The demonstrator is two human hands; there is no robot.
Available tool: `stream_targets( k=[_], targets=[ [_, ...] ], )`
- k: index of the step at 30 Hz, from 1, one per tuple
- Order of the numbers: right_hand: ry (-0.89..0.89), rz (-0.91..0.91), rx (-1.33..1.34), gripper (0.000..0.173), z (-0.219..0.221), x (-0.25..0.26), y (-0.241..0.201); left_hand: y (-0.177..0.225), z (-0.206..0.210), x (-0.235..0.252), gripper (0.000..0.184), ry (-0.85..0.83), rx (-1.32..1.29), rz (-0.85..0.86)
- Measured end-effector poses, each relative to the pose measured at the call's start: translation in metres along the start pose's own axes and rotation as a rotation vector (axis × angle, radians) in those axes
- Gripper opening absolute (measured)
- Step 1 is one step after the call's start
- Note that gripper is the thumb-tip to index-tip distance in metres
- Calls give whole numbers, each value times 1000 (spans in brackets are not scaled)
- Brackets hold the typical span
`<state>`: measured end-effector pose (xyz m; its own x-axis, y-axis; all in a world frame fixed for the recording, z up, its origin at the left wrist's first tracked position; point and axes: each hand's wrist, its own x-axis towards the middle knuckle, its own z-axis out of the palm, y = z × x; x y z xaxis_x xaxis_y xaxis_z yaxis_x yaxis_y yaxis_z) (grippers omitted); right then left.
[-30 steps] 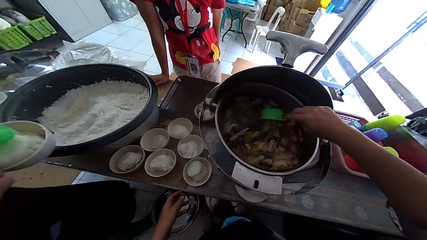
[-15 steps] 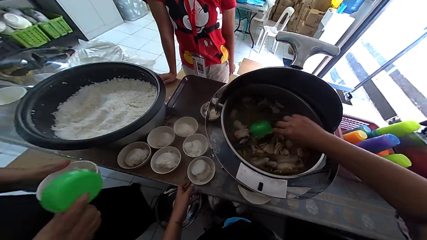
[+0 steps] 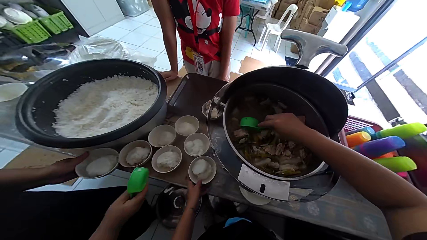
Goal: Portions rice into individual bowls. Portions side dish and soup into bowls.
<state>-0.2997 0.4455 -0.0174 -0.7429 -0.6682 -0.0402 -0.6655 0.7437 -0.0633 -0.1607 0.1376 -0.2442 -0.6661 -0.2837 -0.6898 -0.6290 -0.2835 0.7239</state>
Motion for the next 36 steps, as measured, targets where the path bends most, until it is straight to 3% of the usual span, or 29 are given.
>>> stream_targets(
  k=[3,6,9,15,23,31,36],
  targets=[
    [73,4,16,41,9,19,6,-3,5,3,53,39,-48,-7],
    [-109,89,158,40,-2,24,3,-5,5,-3,50,33,-60,-14],
    [-171,90,272,34,-8,10,5,-6,0,-20,52,-3,-95,-41],
    [-178,342,774,28,5,9,-6,4,-11,-62,48,-25,-128,-64],
    [-148,489,1132,24,18,-4,-8,23,-24,-107,54,-71,-179,34],
    [-126,676,1490,27,32,-13,-9,62,-27,-143,45,-118,-293,242],
    [-25,746,1655,30,32,-16,-14,97,-12,-152,36,-219,-314,342]
  ],
)
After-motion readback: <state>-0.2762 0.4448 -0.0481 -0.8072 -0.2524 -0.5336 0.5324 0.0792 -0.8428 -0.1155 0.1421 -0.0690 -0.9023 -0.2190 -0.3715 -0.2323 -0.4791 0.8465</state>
